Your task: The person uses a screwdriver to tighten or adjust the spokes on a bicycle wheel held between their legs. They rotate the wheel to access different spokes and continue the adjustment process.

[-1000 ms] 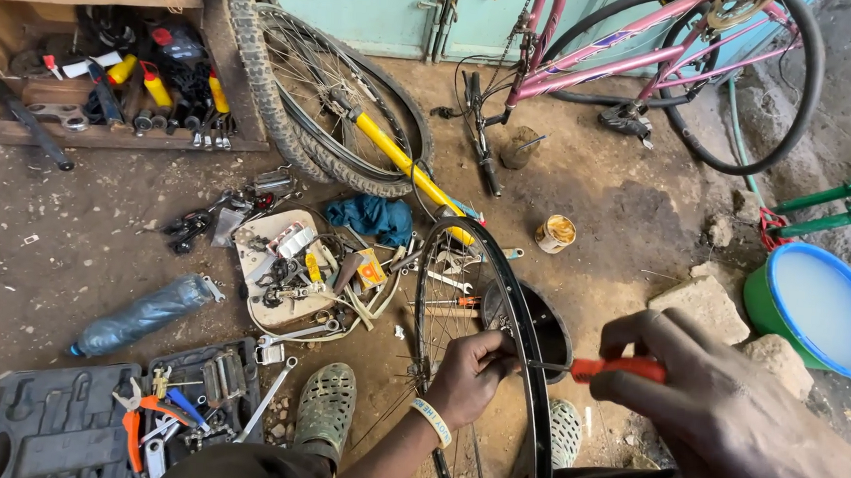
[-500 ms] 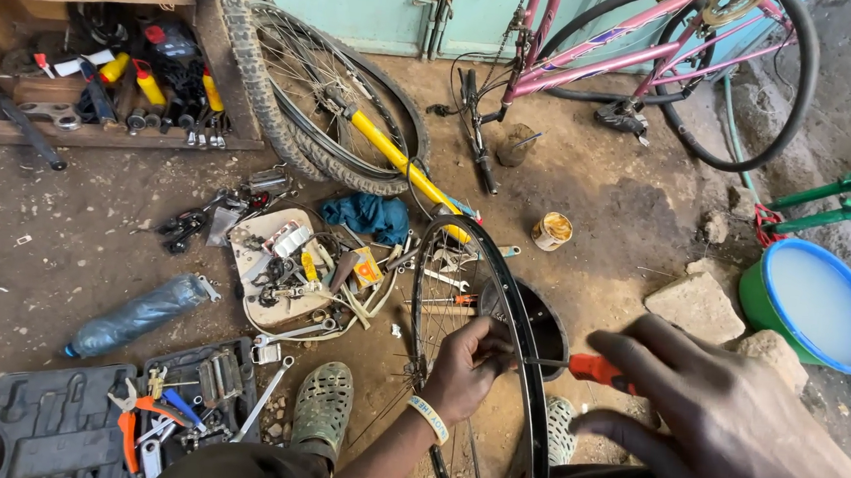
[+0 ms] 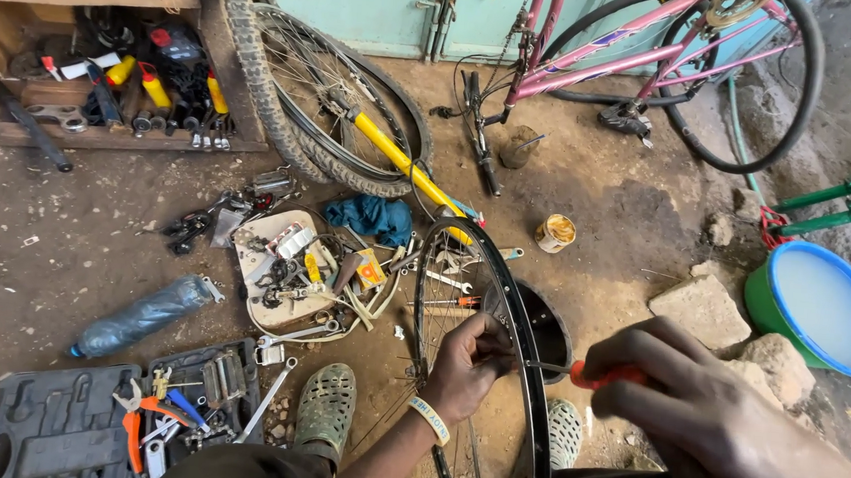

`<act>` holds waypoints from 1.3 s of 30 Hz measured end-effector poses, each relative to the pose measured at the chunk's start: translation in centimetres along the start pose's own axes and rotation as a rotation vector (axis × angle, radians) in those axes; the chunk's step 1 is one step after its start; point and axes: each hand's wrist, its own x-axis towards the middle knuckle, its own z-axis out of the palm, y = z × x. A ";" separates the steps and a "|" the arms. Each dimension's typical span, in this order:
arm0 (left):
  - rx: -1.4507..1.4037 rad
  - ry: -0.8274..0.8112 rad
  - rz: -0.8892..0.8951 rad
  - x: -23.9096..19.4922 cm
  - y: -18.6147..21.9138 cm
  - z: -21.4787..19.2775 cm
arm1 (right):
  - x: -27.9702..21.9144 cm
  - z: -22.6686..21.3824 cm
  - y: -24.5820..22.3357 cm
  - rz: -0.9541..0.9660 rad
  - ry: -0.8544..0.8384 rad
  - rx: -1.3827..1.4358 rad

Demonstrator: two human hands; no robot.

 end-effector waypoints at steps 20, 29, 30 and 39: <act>-0.029 -0.021 -0.057 0.4 0.8 0.2 | 1.4 7.6 2.1 0.467 0.597 0.202; 0.038 -0.040 -0.036 0.7 1.7 -1.4 | -0.5 13.5 7.1 0.798 1.001 0.405; 0.073 -0.025 -0.027 0.7 1.7 -1.8 | -0.7 14.4 7.5 0.817 1.079 0.488; 0.213 0.303 0.093 1.2 3.9 -1.5 | -6.3 27.8 17.7 1.367 0.676 0.988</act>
